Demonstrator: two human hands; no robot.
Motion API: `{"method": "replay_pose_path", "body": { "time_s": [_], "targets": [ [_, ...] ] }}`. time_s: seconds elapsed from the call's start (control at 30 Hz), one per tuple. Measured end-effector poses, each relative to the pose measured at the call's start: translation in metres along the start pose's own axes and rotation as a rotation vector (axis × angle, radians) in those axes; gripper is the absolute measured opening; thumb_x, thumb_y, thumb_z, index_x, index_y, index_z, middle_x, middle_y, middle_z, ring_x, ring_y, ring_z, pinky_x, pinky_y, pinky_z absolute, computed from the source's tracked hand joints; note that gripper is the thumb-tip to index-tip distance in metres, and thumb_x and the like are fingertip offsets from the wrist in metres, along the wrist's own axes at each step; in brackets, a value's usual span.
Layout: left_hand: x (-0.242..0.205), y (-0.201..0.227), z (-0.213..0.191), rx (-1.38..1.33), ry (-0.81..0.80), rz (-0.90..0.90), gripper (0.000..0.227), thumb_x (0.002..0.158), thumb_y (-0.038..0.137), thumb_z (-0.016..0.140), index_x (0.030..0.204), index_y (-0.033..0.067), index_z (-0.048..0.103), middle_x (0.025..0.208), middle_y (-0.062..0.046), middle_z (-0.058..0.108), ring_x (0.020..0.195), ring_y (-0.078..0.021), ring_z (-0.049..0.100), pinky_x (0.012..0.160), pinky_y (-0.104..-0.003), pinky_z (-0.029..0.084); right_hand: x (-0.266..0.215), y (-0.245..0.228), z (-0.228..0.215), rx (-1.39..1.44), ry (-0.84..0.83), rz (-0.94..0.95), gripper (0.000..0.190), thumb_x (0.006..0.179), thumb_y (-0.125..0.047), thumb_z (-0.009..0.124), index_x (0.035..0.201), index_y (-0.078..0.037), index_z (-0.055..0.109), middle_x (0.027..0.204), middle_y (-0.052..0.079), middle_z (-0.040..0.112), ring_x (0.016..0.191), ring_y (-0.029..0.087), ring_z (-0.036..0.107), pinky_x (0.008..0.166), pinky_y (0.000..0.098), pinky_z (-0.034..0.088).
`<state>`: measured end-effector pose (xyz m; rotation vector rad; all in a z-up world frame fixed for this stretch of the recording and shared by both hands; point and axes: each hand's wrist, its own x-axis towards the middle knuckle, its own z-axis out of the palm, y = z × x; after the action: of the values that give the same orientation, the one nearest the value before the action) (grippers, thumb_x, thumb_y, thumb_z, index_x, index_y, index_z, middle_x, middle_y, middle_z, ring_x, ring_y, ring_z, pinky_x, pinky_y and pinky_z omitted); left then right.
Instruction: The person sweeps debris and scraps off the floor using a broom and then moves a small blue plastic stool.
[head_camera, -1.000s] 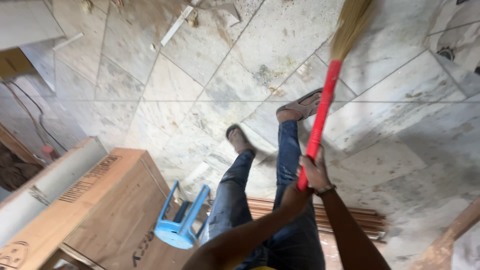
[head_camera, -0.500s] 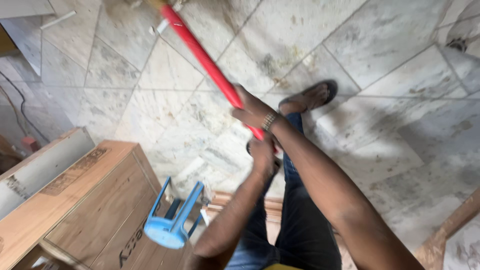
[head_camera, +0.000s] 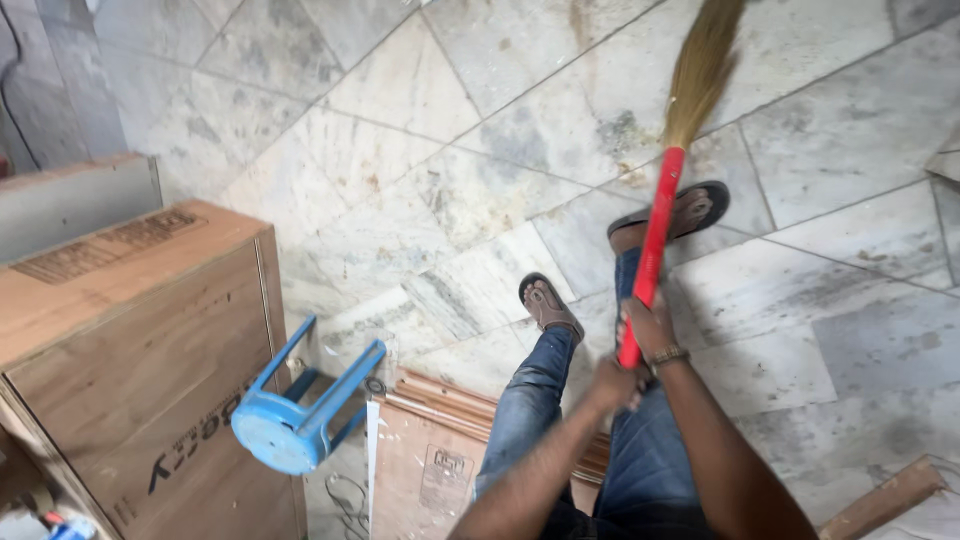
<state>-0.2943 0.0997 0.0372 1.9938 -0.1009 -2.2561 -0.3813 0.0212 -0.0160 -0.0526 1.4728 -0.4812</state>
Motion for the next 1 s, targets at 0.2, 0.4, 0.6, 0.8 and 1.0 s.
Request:
{"method": "replay_pose_path", "body": {
  "time_s": [0.2, 0.4, 0.6, 0.8, 1.0],
  "targets": [
    [0.088, 0.127, -0.077, 0.072, 0.316, 0.331, 0.021, 0.092, 0.022, 0.071, 0.084, 0.0029, 0.068, 0.062, -0.008, 0.064, 0.049, -0.0136, 0.058, 0.044, -0.033, 0.044, 0.127, -0.105, 0.13, -0.536, -0.147, -0.26, 0.036, 0.091, -0.016, 0.066, 0.116, -0.002, 0.045, 0.071, 0.01, 0.063, 0.054, 0.021, 0.064, 0.046, 0.0387, 0.054],
    [0.092, 0.274, -0.027, -0.462, 0.154, 0.428, 0.006, 0.093, 0.002, 0.06, 0.088, 0.0006, 0.056, 0.063, -0.01, 0.06, 0.047, -0.0176, 0.058, 0.04, -0.034, 0.046, 0.141, -0.284, 0.175, -0.616, -0.413, -0.385, 0.043, 0.099, -0.012, 0.063, 0.138, -0.005, 0.044, 0.082, 0.004, 0.061, 0.06, 0.013, 0.062, 0.051, 0.0314, 0.056],
    [0.006, 0.206, 0.072, 0.14, 0.249, 0.641, 0.028, 0.086, 0.01, 0.072, 0.112, -0.001, 0.065, 0.092, -0.018, 0.072, 0.081, -0.0247, 0.07, 0.067, -0.035, 0.056, 0.013, -0.278, 0.068, -0.948, -0.376, -0.523, 0.058, 0.093, -0.016, 0.072, 0.14, 0.0, 0.043, 0.1, 0.009, 0.059, 0.081, 0.019, 0.063, 0.063, 0.035, 0.056],
    [-0.083, 0.067, 0.129, -0.799, -0.096, -0.091, 0.014, 0.104, 0.005, 0.066, 0.11, -0.0066, 0.061, 0.084, -0.013, 0.066, 0.06, -0.0216, 0.07, 0.055, -0.037, 0.059, -0.059, -0.137, -0.014, -0.882, -0.315, 0.354, 0.074, 0.083, -0.016, 0.067, 0.149, -0.01, 0.032, 0.069, 0.008, 0.06, 0.049, 0.02, 0.06, 0.045, 0.0367, 0.051],
    [0.019, 0.081, 0.086, 0.053, 0.077, 0.525, 0.031, 0.091, 0.015, 0.072, 0.117, 0.0026, 0.062, 0.102, -0.016, 0.07, 0.092, -0.0321, 0.07, 0.076, -0.044, 0.058, 0.024, -0.13, 0.016, -0.929, -0.242, 0.113, 0.031, 0.089, -0.023, 0.067, 0.111, -0.003, 0.058, 0.07, 0.008, 0.064, 0.052, 0.019, 0.063, 0.046, 0.0368, 0.051]
  ]
}}
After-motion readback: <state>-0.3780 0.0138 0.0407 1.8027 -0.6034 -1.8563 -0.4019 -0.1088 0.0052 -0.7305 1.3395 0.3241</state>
